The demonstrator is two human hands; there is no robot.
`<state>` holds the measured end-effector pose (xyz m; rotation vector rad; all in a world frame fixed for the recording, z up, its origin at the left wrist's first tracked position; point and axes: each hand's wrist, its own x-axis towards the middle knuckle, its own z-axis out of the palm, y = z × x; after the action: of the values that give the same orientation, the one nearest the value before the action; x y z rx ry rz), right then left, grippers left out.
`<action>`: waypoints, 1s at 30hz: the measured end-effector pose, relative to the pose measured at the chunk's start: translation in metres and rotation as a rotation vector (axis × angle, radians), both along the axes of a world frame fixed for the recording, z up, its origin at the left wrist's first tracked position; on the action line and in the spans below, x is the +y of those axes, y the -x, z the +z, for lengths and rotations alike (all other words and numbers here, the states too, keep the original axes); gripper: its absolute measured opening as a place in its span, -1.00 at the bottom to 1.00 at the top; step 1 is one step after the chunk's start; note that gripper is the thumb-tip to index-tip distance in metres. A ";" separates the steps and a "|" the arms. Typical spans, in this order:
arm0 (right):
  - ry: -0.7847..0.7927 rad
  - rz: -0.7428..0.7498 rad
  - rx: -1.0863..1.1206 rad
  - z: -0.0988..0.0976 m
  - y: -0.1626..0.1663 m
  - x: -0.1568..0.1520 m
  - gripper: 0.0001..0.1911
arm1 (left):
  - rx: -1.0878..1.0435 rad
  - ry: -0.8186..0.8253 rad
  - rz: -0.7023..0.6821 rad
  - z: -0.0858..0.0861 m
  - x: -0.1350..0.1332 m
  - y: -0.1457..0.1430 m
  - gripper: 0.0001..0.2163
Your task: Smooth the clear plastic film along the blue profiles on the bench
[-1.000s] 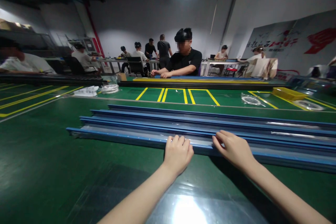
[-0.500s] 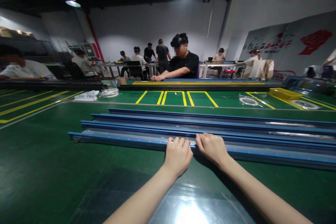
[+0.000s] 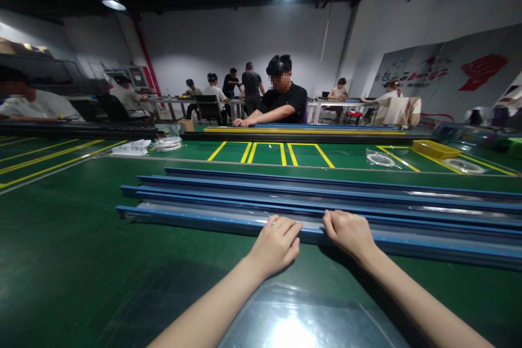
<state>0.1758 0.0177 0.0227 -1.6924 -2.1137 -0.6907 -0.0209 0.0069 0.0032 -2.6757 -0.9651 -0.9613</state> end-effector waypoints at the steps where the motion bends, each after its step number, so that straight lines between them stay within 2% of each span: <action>1: -0.013 -0.004 -0.001 -0.001 -0.006 -0.001 -0.54 | 0.004 -0.019 0.031 0.000 0.000 0.000 -0.73; 9: -0.147 -0.094 -0.024 -0.007 -0.063 -0.005 -0.51 | 0.051 -0.060 0.289 -0.002 0.003 0.003 -0.69; 13: -0.113 -0.179 -0.033 -0.006 -0.078 -0.006 -0.51 | 0.066 -0.043 0.346 -0.002 0.003 0.002 -0.69; 18: 0.090 -0.253 -0.033 0.003 -0.074 -0.009 -0.50 | 0.110 -0.017 0.344 0.000 0.002 0.002 -0.76; 23: 0.276 -0.270 0.062 0.016 -0.070 -0.007 -0.49 | 0.145 -0.029 0.362 0.001 0.003 0.002 -0.75; 27: 0.220 -0.197 0.107 0.024 -0.061 -0.005 -0.51 | 0.169 -0.030 0.367 0.000 0.003 0.002 -0.75; 30: 0.153 -0.085 0.145 0.021 -0.050 -0.002 -0.53 | 0.177 -0.036 0.375 0.000 0.002 0.002 -0.74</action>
<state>0.2259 0.0160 0.0436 -1.8617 -2.0492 -0.4236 -0.0228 0.0091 0.0036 -2.3762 -1.3264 -0.6445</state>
